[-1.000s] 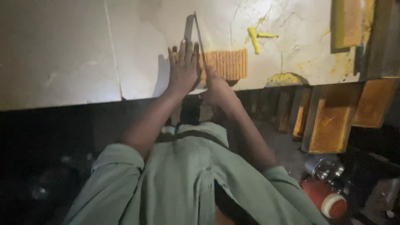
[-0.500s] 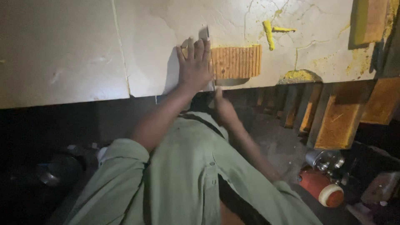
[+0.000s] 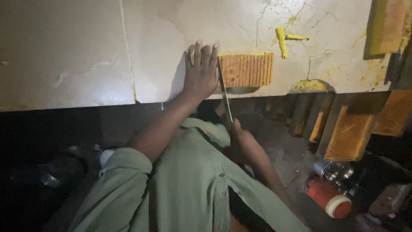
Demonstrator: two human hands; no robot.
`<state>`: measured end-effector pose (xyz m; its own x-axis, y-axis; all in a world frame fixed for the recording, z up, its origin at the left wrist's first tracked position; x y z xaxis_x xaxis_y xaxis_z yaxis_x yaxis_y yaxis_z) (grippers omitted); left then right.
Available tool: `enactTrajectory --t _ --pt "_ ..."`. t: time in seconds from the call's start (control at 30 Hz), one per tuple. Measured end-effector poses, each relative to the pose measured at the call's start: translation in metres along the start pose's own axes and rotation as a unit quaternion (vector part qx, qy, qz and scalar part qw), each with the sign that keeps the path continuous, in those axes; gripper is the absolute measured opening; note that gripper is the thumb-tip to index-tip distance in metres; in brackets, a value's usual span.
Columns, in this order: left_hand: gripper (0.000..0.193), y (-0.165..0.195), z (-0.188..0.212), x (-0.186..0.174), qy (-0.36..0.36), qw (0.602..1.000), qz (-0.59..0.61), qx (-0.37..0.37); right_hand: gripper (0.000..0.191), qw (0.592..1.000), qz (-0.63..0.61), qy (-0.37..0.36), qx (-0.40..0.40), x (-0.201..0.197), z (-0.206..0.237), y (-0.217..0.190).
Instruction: The person places a yellow slab block on the tiled table and slices it into strips with a long knife, steadying the block with the free hand. They cut through several blocks one after another, moving finished strips aside and reaching for the next block.
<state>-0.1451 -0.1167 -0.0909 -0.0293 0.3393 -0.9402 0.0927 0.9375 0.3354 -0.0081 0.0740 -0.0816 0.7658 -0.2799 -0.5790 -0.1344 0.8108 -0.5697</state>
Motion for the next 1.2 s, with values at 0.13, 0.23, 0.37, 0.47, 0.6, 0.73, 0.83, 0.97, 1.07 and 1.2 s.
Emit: enactTrajectory --t 0.13,0.23,0.37,0.47,0.6,0.73,0.83,0.97,1.07,1.2 --pt "0.074 0.0 0.0 0.0 0.014 1.0 0.011 -0.006 0.065 0.965 -0.187 0.07 0.167 0.001 -0.05 0.031" --pt "0.07 -0.004 0.001 -0.003 0.029 0.999 0.014 -0.003 0.084 0.995 0.001 0.044 0.095 -0.042 -0.097 -0.015" --pt "0.067 -0.006 0.001 -0.014 0.108 0.993 -0.003 0.038 0.069 0.995 0.012 0.089 0.036 -0.093 -0.112 -0.079" --pt "0.066 -0.01 0.005 -0.007 0.077 0.996 0.03 0.027 0.086 0.996 -0.006 0.091 0.01 -0.089 -0.064 -0.102" --pt "0.067 -0.011 0.005 0.006 0.026 0.998 0.052 0.015 0.078 0.991 -0.041 -0.04 0.121 -0.032 0.007 -0.054" --pt "0.069 -0.01 0.0 0.007 0.012 0.999 0.037 0.01 0.048 0.999 0.032 0.035 0.021 -0.005 -0.032 -0.021" --pt "0.069 -0.011 -0.002 -0.004 0.043 0.998 0.051 0.019 0.048 0.993 -0.025 0.043 0.108 -0.016 -0.084 -0.006" --pt "0.068 -0.015 0.004 -0.008 0.02 0.996 0.079 0.021 0.046 0.992 -0.025 0.123 0.006 -0.081 -0.118 -0.069" --pt "0.066 -0.02 0.008 -0.01 0.036 0.994 0.106 0.008 0.054 0.995 -0.043 0.084 0.02 -0.091 -0.087 -0.11" --pt "0.066 -0.022 0.007 -0.004 0.04 0.994 0.103 0.019 0.089 0.996 -0.016 -0.02 0.084 -0.05 -0.007 -0.094"
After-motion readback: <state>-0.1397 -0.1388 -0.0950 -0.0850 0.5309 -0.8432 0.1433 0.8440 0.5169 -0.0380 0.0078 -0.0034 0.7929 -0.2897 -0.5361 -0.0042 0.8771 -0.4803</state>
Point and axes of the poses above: each hand's wrist, its own z-axis away from the middle knuckle, its own x-axis out of the palm, y = z × x, the point moved 7 cm from there along -z, towards the middle knuckle
